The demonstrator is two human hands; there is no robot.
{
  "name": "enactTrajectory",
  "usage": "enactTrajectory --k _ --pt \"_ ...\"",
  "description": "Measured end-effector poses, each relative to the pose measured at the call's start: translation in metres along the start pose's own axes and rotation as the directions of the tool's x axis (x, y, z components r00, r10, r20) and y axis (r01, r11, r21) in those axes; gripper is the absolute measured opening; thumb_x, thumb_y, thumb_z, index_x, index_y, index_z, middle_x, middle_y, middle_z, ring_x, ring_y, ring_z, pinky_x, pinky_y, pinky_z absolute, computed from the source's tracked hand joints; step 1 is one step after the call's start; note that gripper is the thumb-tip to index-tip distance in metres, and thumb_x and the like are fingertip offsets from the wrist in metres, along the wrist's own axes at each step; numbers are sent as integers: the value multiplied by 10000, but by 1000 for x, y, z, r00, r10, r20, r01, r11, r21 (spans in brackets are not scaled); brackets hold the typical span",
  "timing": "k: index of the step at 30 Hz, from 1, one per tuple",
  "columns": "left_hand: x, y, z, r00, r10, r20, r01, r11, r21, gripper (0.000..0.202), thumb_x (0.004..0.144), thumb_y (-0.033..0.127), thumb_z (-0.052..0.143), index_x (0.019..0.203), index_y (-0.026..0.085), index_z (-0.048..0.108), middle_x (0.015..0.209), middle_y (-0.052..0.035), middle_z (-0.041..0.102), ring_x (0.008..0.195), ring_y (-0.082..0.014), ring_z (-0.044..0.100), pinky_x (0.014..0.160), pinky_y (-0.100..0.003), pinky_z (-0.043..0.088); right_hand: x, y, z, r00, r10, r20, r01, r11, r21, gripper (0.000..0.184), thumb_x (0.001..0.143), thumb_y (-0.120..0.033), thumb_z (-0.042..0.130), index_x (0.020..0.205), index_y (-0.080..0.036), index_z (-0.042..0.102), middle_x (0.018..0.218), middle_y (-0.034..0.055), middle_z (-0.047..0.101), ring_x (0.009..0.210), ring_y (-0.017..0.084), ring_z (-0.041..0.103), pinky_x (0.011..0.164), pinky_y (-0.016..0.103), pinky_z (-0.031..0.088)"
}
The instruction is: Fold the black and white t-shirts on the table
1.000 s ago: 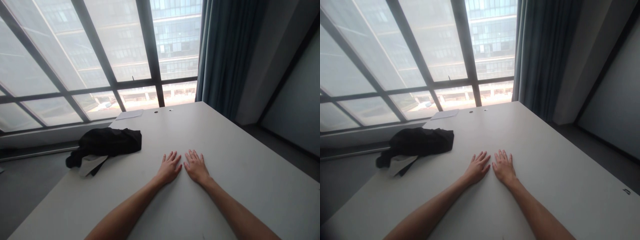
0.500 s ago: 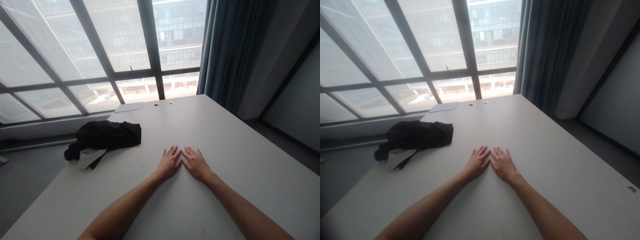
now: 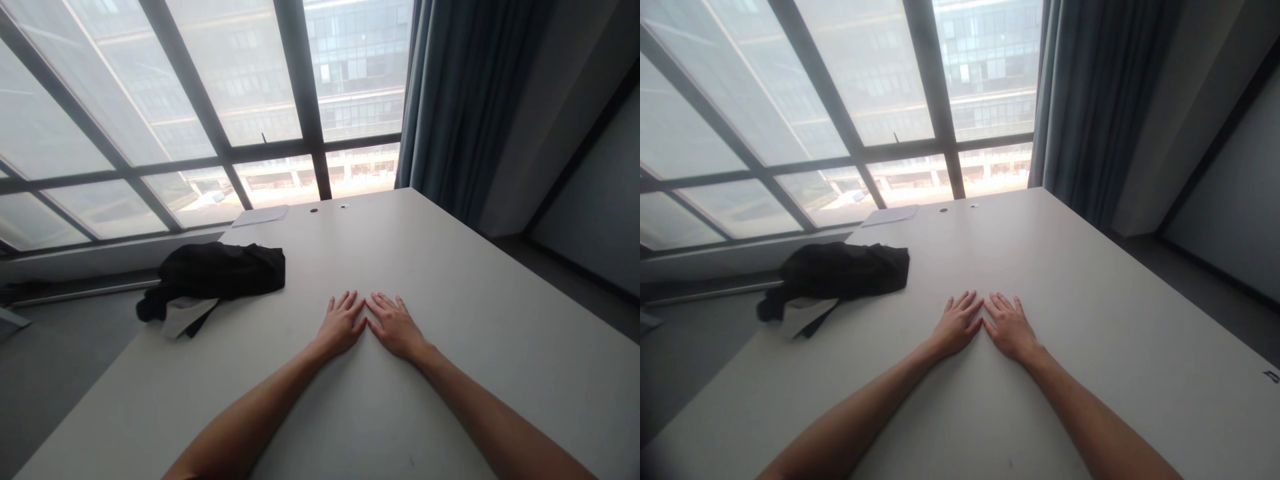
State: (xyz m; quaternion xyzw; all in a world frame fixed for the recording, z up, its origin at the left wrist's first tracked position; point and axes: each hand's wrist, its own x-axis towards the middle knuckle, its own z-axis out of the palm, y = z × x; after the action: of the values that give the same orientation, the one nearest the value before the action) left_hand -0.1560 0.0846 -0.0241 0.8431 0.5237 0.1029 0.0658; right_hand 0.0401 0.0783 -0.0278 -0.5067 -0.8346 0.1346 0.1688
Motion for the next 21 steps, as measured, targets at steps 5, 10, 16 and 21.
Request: enactTrajectory --k 5,10,16,21 --pt "0 -1 1 1000 6 -8 -6 1000 0 538 994 458 444 1509 308 406 1618 -62 283 1500 -275 223 1203 -566 155 0 0 0 1000 -4 2 4 1000 11 548 1000 -427 393 1504 -213 422 1595 98 336 1485 245 246 1206 528 50" --pt "-1 -1 2 1000 10 -13 -10 1000 -6 533 995 460 447 1502 302 415 1617 -66 286 1499 -278 222 1203 -569 146 0 2 2 1000 -1 2 1 1000 10 542 1000 -429 394 1499 -220 430 1593 100 339 1483 249 249 1205 529 45" --pt "-1 -3 1 998 -17 -58 10 992 -127 459 958 376 523 1407 281 524 1558 -61 404 1455 -263 329 1214 -529 175 -1 3 4 1000 2 -3 -2 1000 -7 530 984 -398 421 1482 -221 449 1595 92 337 1486 240 240 1204 532 39" --pt "7 -39 -17 943 -138 -302 82 978 -191 407 905 227 569 1312 224 583 1406 -71 559 1279 -212 531 1137 -359 373 -1 4 3 1000 6 9 -6 1000 -11 517 965 -357 442 1461 -219 472 1603 93 321 1488 238 236 1204 532 32"
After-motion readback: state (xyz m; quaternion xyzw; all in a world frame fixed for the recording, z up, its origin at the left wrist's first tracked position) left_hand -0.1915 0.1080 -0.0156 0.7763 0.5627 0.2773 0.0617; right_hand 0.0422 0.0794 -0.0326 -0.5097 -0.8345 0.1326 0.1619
